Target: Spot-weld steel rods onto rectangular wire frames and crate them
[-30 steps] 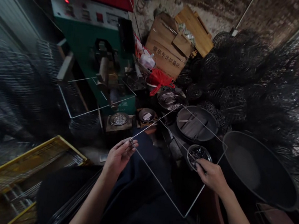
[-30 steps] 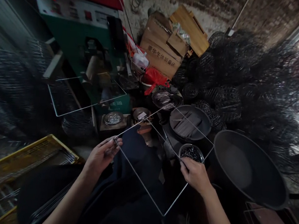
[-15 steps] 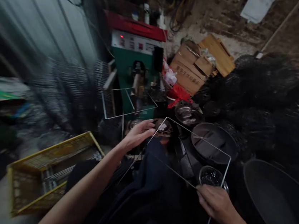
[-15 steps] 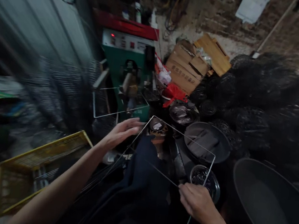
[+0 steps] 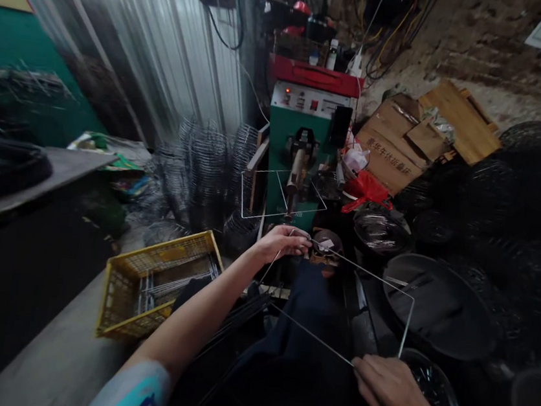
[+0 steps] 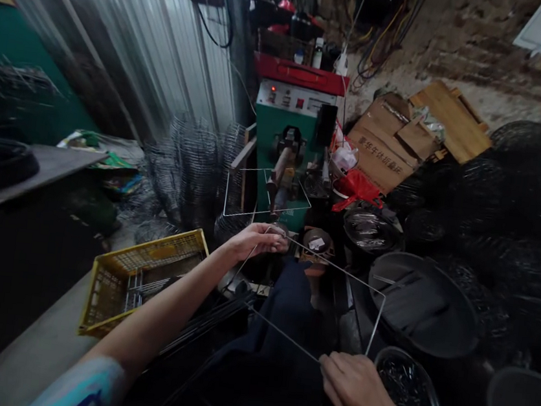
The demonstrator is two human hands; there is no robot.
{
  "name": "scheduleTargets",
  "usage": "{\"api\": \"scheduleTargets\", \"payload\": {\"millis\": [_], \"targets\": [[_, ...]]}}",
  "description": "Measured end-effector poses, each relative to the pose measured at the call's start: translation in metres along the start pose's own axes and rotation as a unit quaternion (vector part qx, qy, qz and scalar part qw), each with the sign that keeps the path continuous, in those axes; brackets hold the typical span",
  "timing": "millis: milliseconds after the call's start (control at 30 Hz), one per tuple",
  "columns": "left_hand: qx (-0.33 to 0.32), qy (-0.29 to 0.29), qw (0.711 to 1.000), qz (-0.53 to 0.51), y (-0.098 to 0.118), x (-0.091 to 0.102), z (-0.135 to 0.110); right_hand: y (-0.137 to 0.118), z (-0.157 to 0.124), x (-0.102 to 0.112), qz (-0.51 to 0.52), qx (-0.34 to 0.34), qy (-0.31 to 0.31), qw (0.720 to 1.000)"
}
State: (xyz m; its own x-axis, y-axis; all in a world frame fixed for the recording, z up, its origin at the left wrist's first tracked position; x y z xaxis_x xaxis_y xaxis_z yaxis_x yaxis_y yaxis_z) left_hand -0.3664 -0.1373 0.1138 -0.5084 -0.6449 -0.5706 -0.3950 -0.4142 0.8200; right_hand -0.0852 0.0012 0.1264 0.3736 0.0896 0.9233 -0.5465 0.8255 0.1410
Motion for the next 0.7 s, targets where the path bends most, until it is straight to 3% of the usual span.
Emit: {"api": "scheduleTargets", "payload": {"millis": [400,700], "targets": [[-0.036,0.019,0.999,0.022,0.009,0.012,0.004,0.001,0.005,-0.025,0.006,0.011,-0.011,1.0],[-0.071,0.037,0.993,0.092,0.031,-0.009,-0.006,0.014,-0.001,-0.039,0.021,-0.013,0.026,0.999]]}}
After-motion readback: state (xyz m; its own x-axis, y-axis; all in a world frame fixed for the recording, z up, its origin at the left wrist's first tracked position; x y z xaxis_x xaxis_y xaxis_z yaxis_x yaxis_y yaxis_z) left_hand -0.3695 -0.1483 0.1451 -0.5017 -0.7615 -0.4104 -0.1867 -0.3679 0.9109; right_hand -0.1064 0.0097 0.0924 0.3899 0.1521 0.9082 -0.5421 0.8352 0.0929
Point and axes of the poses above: each hand's wrist, its own z-axis towards the middle knuckle, its own x-axis out of the back of the hand, y = z × x, the point moved 10 cm from there along z, towards the middle knuckle, and after that the axes turned 9 degrees about -z, right-handed, at the moved point
